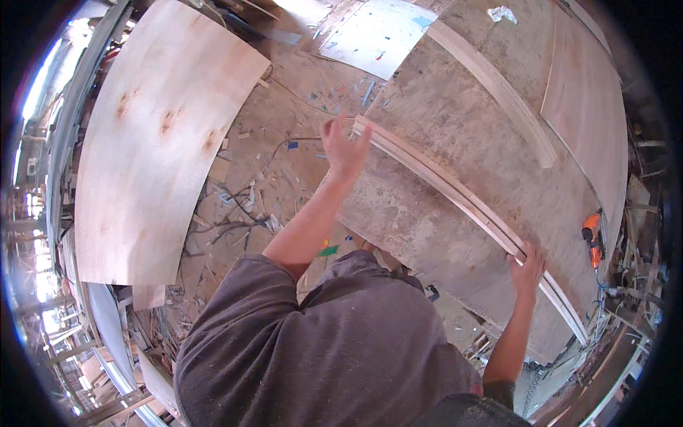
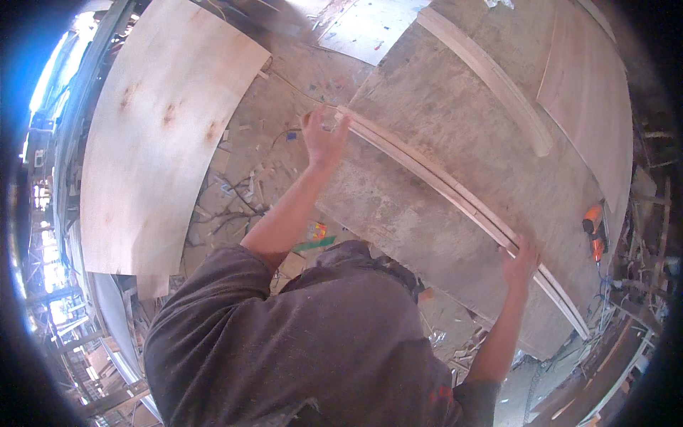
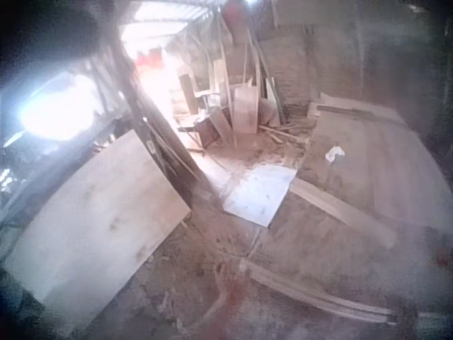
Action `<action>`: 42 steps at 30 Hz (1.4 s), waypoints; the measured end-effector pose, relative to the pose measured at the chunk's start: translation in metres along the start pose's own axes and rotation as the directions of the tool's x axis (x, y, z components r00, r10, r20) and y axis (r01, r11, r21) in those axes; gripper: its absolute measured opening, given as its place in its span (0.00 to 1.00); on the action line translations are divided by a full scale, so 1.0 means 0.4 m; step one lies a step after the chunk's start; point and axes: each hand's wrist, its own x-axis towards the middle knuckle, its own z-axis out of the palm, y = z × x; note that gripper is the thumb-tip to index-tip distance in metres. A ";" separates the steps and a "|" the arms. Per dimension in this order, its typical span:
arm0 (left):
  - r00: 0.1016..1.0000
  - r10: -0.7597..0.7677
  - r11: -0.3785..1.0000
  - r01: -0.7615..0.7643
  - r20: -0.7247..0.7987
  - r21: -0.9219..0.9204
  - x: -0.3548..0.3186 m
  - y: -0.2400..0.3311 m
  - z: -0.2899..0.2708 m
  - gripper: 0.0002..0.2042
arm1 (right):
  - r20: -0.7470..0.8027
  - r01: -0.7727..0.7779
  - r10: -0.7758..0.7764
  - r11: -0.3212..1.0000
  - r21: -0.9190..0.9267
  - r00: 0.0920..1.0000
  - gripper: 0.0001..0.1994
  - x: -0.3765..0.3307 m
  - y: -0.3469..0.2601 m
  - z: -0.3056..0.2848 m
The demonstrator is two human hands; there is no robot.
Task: The person uses a nail gun to fasten wooden pieces, then wipes and aligns several small wooden blocks. They measure and mark a long wooden strip with a tape measure and pencil, preparing it for further assembly.
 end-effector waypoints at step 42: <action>0.984 -0.021 0.917 0.090 0.177 -0.390 0.008 -0.149 0.104 0.26 | -0.332 0.041 -0.023 0.998 0.046 0.943 0.39 -0.007 -0.023 0.091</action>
